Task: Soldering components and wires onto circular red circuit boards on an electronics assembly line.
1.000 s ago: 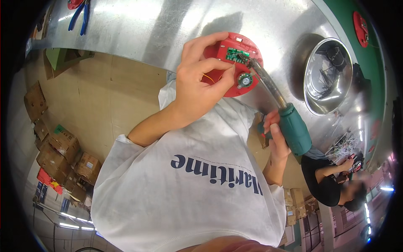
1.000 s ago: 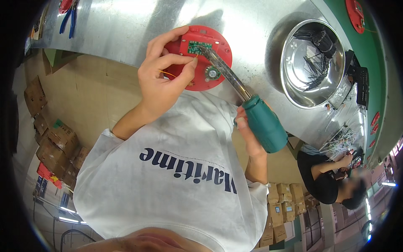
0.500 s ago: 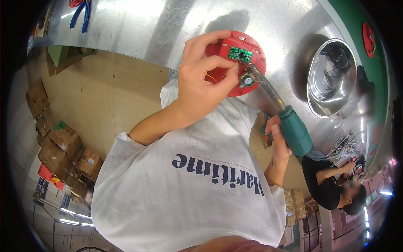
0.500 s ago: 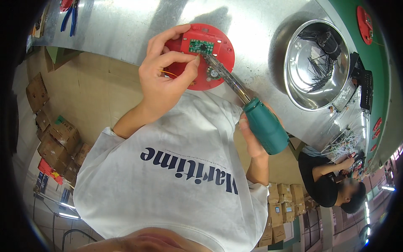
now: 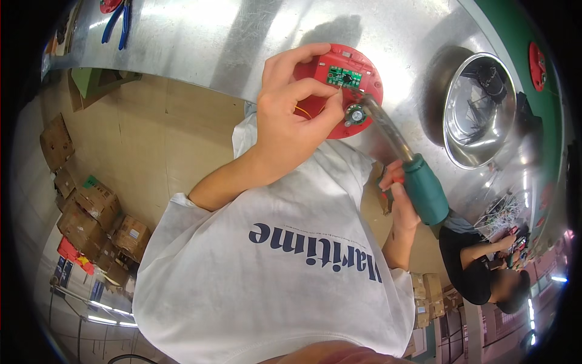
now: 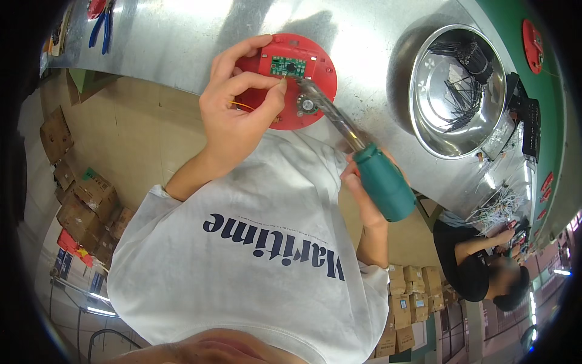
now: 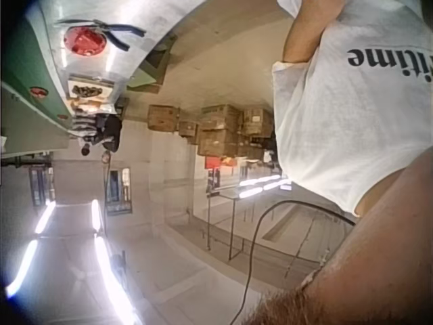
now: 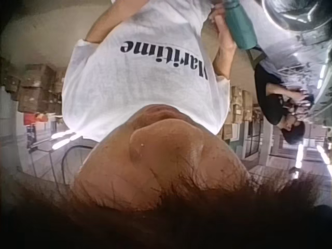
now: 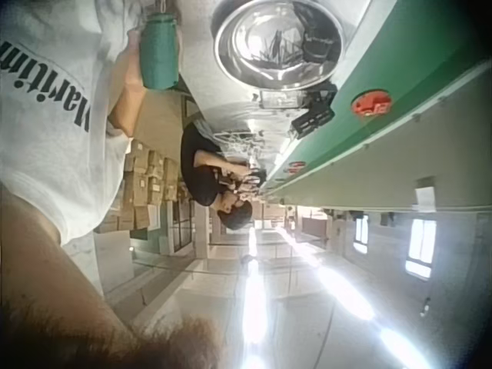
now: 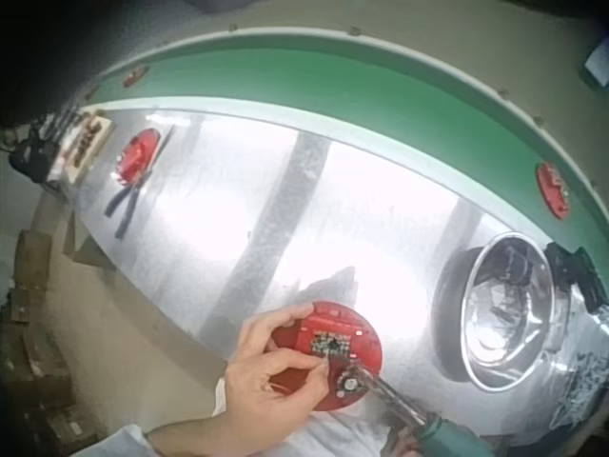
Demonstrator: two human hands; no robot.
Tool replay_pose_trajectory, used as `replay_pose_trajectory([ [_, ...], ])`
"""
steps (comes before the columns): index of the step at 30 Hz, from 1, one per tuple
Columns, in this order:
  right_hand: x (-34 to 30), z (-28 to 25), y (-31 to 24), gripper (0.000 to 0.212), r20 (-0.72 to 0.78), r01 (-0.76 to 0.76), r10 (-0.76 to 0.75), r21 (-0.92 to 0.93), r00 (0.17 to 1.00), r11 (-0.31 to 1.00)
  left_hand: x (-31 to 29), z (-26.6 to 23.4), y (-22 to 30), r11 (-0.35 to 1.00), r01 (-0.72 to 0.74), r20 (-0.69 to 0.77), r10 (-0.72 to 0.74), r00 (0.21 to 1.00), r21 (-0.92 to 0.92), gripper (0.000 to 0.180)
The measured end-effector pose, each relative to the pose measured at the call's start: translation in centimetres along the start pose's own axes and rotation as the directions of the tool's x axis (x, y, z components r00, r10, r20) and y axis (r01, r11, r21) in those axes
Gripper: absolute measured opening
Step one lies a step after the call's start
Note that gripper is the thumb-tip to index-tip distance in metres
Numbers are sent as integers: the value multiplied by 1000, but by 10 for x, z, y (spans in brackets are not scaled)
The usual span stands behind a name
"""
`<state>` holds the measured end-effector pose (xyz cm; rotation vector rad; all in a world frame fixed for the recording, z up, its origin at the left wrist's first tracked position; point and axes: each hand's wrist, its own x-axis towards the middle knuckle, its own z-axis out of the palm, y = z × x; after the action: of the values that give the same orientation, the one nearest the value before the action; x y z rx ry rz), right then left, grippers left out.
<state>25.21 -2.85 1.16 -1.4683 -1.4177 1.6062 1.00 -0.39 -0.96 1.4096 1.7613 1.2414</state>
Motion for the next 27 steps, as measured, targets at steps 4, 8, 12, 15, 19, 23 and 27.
replay_pose_trajectory([
  [4,-11,-7,8,32,-67,18,8,380,998,925,1,1,0,1000,4,-3,-4,1000,-13,6],
  [8,-20,-19,19,41,-215,121,-20,468,976,875,2,0,0,1000,5,6,-5,1000,-5,6],
  [12,-27,-26,33,35,-386,246,-43,496,922,833,3,-2,4,999,17,36,-18,999,28,5],
  [15,-31,-37,43,33,-422,272,-48,490,906,828,6,-5,5,999,20,59,-22,998,37,5],
  [19,-32,-45,52,33,-444,295,-29,545,896,785,8,-8,8,996,-17,90,10,996,88,7],
  [23,-33,-48,53,32,-440,316,-57,543,896,778,9,-18,9,996,-52,179,38,983,76,12],
  [27,-37,-46,52,30,-458,356,-55,605,887,712,27,-32,15,1000,-8,321,5,947,9,26],
])
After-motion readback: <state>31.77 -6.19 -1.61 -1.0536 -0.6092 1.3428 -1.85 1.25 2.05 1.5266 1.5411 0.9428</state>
